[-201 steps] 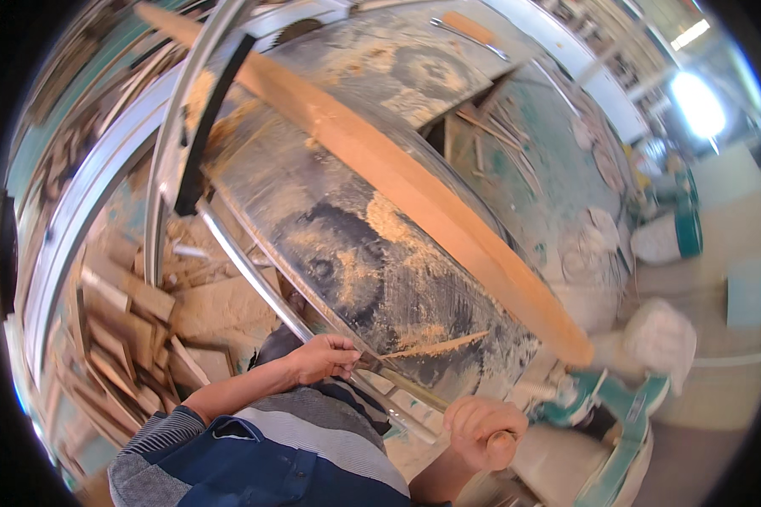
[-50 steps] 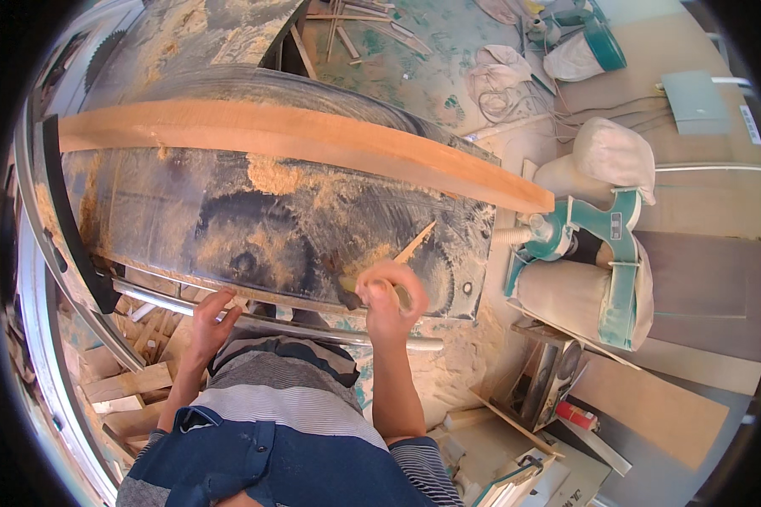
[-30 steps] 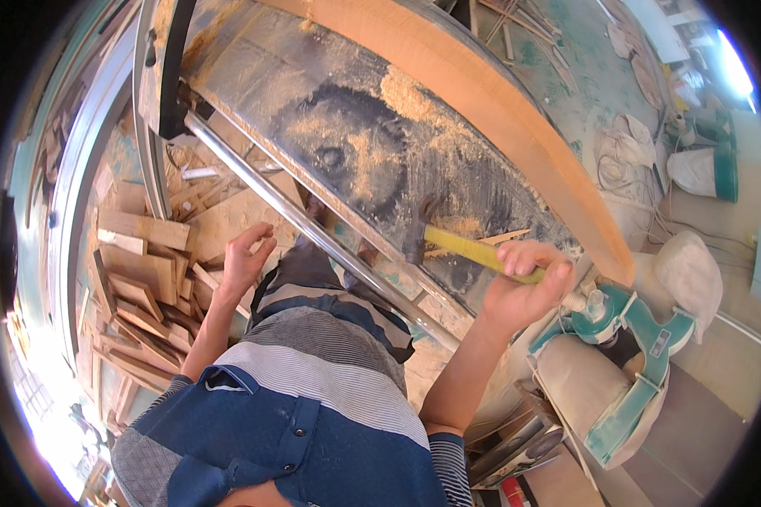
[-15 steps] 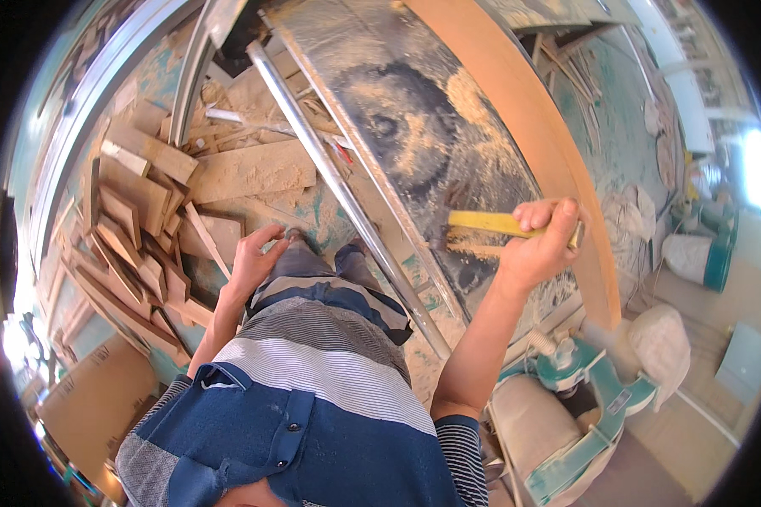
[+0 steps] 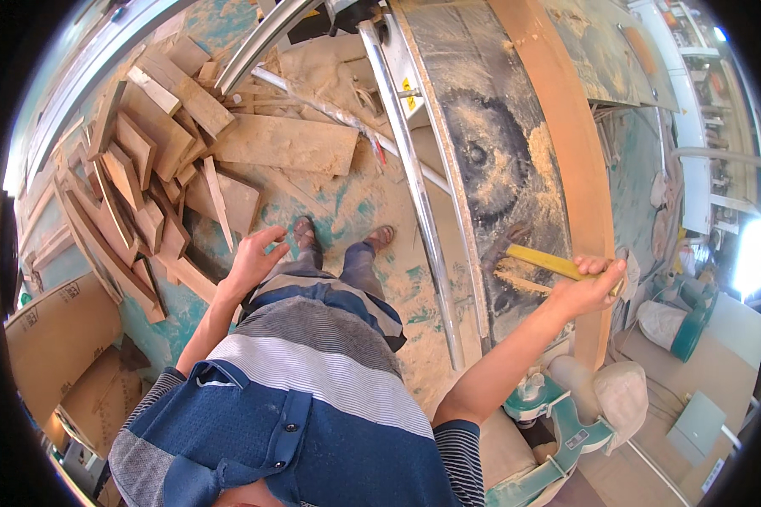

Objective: The person uses a hammer to repeatedly strike a long wooden plank held against a metal frame in a workshop. The person adjusts the plank's position and continues hammering along its length, then moves to a table saw to hammer another plank before returning to the frame.

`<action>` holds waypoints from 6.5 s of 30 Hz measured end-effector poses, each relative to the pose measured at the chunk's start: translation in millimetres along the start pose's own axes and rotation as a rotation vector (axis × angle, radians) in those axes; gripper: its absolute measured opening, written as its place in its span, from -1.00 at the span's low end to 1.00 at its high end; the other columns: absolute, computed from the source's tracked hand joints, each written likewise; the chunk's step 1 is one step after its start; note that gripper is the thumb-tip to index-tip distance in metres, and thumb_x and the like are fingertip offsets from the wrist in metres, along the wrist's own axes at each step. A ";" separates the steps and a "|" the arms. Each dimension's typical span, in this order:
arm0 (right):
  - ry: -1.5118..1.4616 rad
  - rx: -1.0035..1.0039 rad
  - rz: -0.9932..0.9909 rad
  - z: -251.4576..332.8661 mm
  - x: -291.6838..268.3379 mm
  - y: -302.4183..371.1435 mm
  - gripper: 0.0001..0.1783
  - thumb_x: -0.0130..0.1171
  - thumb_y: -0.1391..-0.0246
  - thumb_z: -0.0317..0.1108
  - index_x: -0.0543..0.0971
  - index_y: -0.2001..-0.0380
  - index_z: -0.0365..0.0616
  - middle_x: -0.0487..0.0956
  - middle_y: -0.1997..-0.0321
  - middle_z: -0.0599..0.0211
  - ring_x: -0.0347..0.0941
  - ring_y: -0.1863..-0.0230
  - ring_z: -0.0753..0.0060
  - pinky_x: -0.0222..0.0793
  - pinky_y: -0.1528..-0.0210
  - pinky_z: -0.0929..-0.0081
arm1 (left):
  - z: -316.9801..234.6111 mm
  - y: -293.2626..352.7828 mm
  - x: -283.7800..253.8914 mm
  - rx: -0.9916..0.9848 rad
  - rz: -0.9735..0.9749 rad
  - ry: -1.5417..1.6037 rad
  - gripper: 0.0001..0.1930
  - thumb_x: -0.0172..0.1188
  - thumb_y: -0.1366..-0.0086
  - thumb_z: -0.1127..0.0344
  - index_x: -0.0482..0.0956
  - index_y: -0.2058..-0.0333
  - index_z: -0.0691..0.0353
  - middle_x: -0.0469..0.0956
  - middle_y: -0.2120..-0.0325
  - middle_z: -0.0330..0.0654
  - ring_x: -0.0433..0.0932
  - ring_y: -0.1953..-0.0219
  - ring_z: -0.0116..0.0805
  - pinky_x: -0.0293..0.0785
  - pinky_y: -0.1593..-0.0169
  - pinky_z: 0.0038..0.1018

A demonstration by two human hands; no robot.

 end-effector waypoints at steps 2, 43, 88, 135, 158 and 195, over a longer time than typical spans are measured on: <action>0.015 -0.023 0.004 4.6 1.4 7.5 -0.56 0.24 -0.37 -0.11 0.36 0.53 -0.05 0.29 0.62 0.44 0.20 0.58 0.52 0.25 0.43 0.39 | 6.2 0.2 -8.8 -0.006 0.012 -0.012 -0.74 0.35 -0.28 0.34 0.62 0.09 0.29 0.67 0.26 0.02 0.65 0.18 0.10 0.55 0.11 -0.20; 0.173 -0.099 0.367 -10.9 60.1 26.1 -0.72 0.18 -0.43 -0.24 0.51 0.23 -0.29 0.27 0.60 0.45 0.16 0.58 0.59 0.16 0.49 0.53 | 19.6 175.0 51.8 -0.203 -0.301 0.055 -0.76 0.30 -0.28 0.27 0.60 0.12 0.22 0.66 0.20 0.01 0.64 0.11 0.13 0.58 0.07 -0.12; 0.498 0.174 2.526 -157.5 154.7 991.0 -0.73 0.25 -0.22 -0.32 0.59 0.49 -0.29 0.44 0.70 0.37 0.32 0.75 0.50 0.22 0.67 0.46 | 302.3 807.1 -14.7 -1.234 -1.625 0.560 -0.65 0.30 -0.27 0.13 0.64 0.05 0.17 0.68 0.29 0.10 0.66 0.21 0.14 0.52 0.16 -0.04; 0.669 0.040 2.009 -11.5 358.7 1558.1 -0.70 0.31 -0.10 -0.24 0.67 0.52 -0.28 0.54 0.67 0.35 0.46 0.61 0.47 0.37 0.49 0.41 | 766.7 1143.3 -532.2 -1.178 -1.469 0.593 -0.65 0.37 -0.27 0.34 0.66 0.02 0.40 0.75 0.23 -0.01 0.72 0.17 -0.30 0.61 0.04 -0.38; 0.637 0.450 1.524 46.0 462.3 1860.9 -0.67 0.35 -0.22 -0.17 0.68 0.49 -0.21 0.59 0.53 0.40 0.43 0.59 0.52 0.31 0.52 0.47 | 1047.1 1095.2 -1072.5 -0.568 -1.106 0.257 -0.62 0.34 -0.30 0.24 0.64 -0.02 0.31 0.70 0.25 0.02 0.68 0.26 -0.10 0.56 0.17 -0.27; 0.510 -0.104 1.989 58.2 1103.4 2098.5 -0.73 0.39 -0.16 -0.18 0.72 0.42 -0.18 0.61 0.56 0.24 0.54 0.49 0.45 0.46 0.37 0.37 | 1355.0 730.2 -1556.1 -0.679 -1.178 0.427 -0.72 0.34 -0.26 0.26 0.65 0.15 0.35 0.71 0.31 -0.05 0.68 0.23 -0.28 0.59 0.11 -0.31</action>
Point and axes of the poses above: each hand's wrist, its own y-axis away from the middle knuckle, its own x-axis out of the palm, z = x × y, the point moved 10 cm from there along -y, towards the middle knuckle
